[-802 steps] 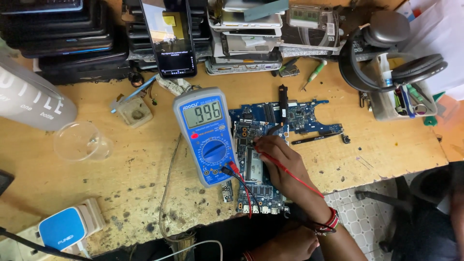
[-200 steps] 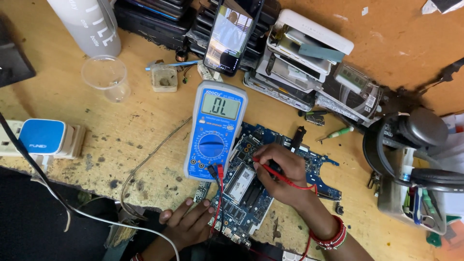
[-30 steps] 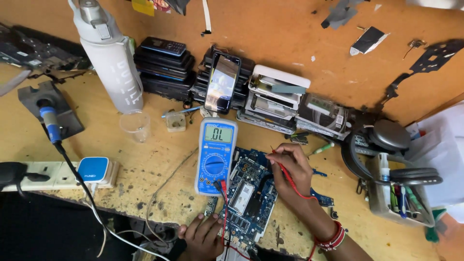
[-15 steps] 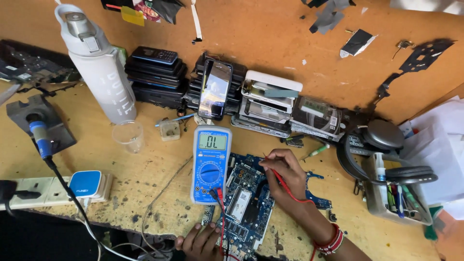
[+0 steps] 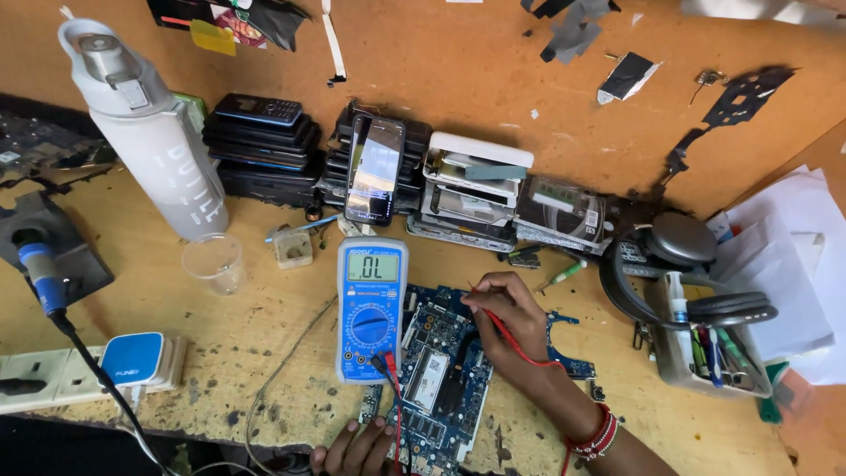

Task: Using a digital multimeter to test components on a laptop motherboard for diagnostic purposes.

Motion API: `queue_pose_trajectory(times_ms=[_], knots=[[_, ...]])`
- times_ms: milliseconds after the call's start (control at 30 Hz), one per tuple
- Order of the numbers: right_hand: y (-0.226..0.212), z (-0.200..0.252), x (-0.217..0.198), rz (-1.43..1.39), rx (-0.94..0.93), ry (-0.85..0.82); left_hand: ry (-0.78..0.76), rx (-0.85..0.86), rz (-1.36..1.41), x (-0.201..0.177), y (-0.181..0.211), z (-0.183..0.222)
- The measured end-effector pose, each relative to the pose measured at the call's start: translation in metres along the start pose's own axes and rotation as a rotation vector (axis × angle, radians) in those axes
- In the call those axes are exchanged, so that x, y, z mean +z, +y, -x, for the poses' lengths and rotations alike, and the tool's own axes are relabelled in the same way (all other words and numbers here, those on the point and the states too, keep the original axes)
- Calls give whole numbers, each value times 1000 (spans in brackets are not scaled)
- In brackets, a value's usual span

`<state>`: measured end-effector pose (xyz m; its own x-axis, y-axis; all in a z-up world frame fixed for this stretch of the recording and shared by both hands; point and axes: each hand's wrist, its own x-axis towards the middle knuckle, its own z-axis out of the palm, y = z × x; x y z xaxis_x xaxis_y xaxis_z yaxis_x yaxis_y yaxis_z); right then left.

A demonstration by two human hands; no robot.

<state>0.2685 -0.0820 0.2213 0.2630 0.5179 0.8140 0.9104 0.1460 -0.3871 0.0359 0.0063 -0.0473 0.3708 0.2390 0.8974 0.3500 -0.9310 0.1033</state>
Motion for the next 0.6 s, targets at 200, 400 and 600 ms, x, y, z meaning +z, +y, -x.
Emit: queue_pose_trajectory(times_ms=[200,400,600], knots=[[4,4,1,4,8,-50,-289,-57,18,-15,-3,4],[4,2,1,-28,3,-33,-253,86,-1,-17,-8,0],[1,0,-1,-40,18,-33,-288,104,-12,-8,-11,10]])
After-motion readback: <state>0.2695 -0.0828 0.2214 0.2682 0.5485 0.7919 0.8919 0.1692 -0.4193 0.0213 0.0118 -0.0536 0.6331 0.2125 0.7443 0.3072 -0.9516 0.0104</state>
